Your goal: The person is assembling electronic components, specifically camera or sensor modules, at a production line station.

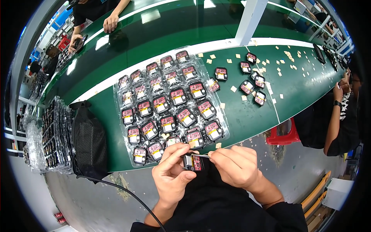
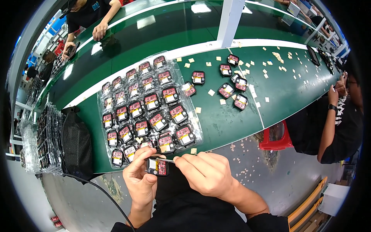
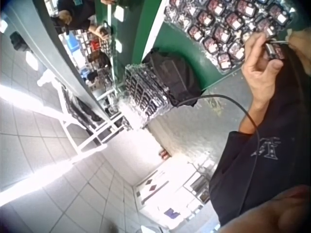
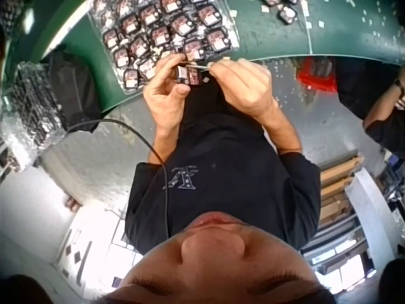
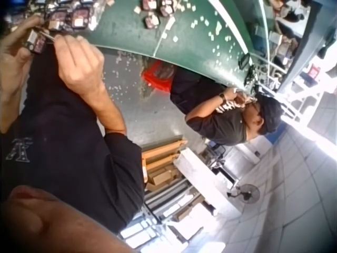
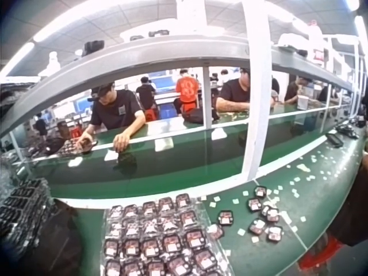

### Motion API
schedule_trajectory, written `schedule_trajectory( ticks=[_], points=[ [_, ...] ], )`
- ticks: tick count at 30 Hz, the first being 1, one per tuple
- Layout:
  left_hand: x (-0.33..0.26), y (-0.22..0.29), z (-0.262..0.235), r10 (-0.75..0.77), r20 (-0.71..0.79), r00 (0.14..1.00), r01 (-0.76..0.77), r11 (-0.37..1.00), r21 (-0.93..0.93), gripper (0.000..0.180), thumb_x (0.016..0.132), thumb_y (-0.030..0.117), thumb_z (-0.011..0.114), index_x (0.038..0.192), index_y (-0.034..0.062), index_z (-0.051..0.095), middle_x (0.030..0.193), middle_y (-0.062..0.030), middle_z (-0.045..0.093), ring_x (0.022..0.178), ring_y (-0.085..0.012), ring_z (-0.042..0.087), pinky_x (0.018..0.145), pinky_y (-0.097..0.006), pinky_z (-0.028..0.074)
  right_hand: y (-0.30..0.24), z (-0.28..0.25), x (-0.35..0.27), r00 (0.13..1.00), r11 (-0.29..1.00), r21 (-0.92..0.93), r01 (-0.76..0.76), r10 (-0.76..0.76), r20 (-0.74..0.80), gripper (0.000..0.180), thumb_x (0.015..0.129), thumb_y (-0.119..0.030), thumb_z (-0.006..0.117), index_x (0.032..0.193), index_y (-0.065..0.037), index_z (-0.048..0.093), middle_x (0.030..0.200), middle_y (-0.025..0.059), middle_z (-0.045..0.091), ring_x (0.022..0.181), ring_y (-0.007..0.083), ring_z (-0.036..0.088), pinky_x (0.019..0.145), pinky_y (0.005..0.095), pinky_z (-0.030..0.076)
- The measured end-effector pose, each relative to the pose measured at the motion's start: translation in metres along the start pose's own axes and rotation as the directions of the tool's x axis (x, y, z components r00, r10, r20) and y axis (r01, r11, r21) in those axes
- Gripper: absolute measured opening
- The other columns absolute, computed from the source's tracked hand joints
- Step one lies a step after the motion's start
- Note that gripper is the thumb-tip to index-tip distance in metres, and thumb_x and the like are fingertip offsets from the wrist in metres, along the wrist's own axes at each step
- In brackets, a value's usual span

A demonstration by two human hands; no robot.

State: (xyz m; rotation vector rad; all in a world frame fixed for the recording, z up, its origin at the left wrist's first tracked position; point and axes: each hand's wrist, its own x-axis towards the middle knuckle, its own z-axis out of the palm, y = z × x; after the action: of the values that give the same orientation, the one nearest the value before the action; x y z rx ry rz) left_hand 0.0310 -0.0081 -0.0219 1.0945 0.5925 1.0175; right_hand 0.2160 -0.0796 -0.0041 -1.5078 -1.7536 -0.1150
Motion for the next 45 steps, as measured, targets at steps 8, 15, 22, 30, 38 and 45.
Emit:
schedule_trajectory(
  ticks=[8, 15, 22, 30, 38, 45],
  points=[
    [-0.002, 0.0, -0.011, 0.005, 0.064, 0.998, 0.002, 0.993, -0.115, 0.066, 0.078, 0.021, 0.092, 0.131, -0.0059, 0.065, 0.13, -0.0204, 0.062, 0.117, -0.0321, 0.066, 0.102, -0.041, 0.052, 0.006, -0.004, 0.006, 0.992, 0.972, 0.204, -0.118, 0.107, 0.062, 0.021, 0.077, 0.002, 0.078, 0.097, 0.0, 0.073, 0.085, 0.0087, 0.072, 0.067, 0.0236, 0.068, 0.06, 0.0332, 0.055],
    [0.016, 0.026, -0.035, 0.142, -0.073, 0.987, -0.139, 0.989, 0.05, 0.065, 0.078, 0.027, 0.093, 0.127, -0.0033, 0.063, 0.126, -0.0213, 0.063, 0.117, -0.0318, 0.065, 0.105, -0.044, 0.05, 0.057, -0.004, 0.002, 0.859, 0.82, -0.256, -0.511, 0.476, -0.19, 0.028, 0.093, -0.008, 0.071, 0.12, -0.003, 0.065, 0.111, 0.0184, 0.062, 0.081, 0.0375, 0.07, 0.066, 0.0444, 0.056],
    [0.08, 0.048, -0.067, 0.412, -0.104, 0.905, -0.265, 0.74, 0.618, 0.04, 0.081, -0.011, 0.08, 0.117, -0.0056, 0.063, 0.131, -0.0146, 0.058, 0.12, -0.0236, 0.063, 0.104, -0.035, 0.054, 0.091, -0.015, -0.014, 0.703, 0.569, -0.439, -0.696, 0.663, -0.256, 0.036, 0.093, -0.023, 0.075, 0.123, -0.006, 0.064, 0.132, 0.0186, 0.054, 0.092, 0.0415, 0.069, 0.077, 0.0488, 0.055],
    [0.143, 0.049, -0.094, 0.456, 0.026, 0.89, -0.153, 0.244, 0.958, 0.021, 0.08, 0.004, 0.083, 0.092, -0.0029, 0.068, 0.102, -0.0135, 0.069, 0.092, -0.0299, 0.069, 0.082, -0.038, 0.055, 0.087, -0.015, -0.018, 0.727, 0.634, -0.36, -0.684, 0.637, -0.258, 0.024, 0.09, -0.016, 0.077, 0.109, -0.005, 0.067, 0.122, 0.0119, 0.064, 0.093, 0.0368, 0.069, 0.078, 0.0462, 0.054],
    [0.145, 0.044, -0.102, 0.456, 0.095, 0.885, -0.132, 0.049, 0.99, 0.014, 0.086, 0.013, 0.08, 0.093, 0.001, 0.077, 0.1, -0.0138, 0.072, 0.092, -0.032, 0.07, 0.083, -0.039, 0.055, 0.086, -0.012, -0.023, 0.756, 0.694, -0.3, -0.655, 0.605, -0.25, 0.022, 0.09, -0.007, 0.073, 0.11, -0.002, 0.067, 0.119, 0.0161, 0.065, 0.102, 0.0392, 0.067, 0.086, 0.0439, 0.054],
    [0.139, 0.038, -0.096, 0.468, 0.152, 0.87, -0.17, -0.004, 0.985, 0.012, 0.09, 0.013, 0.073, 0.097, 0.0031, 0.076, 0.095, -0.0109, 0.067, 0.093, -0.0316, 0.065, 0.084, -0.043, 0.054, 0.1, -0.023, -0.047, 0.785, 0.752, -0.23, -0.618, 0.577, -0.223, 0.025, 0.091, 0.0, 0.07, 0.115, 0.004, 0.064, 0.119, 0.0175, 0.064, 0.107, 0.0333, 0.063, 0.09, 0.0409, 0.051]
  ],
)
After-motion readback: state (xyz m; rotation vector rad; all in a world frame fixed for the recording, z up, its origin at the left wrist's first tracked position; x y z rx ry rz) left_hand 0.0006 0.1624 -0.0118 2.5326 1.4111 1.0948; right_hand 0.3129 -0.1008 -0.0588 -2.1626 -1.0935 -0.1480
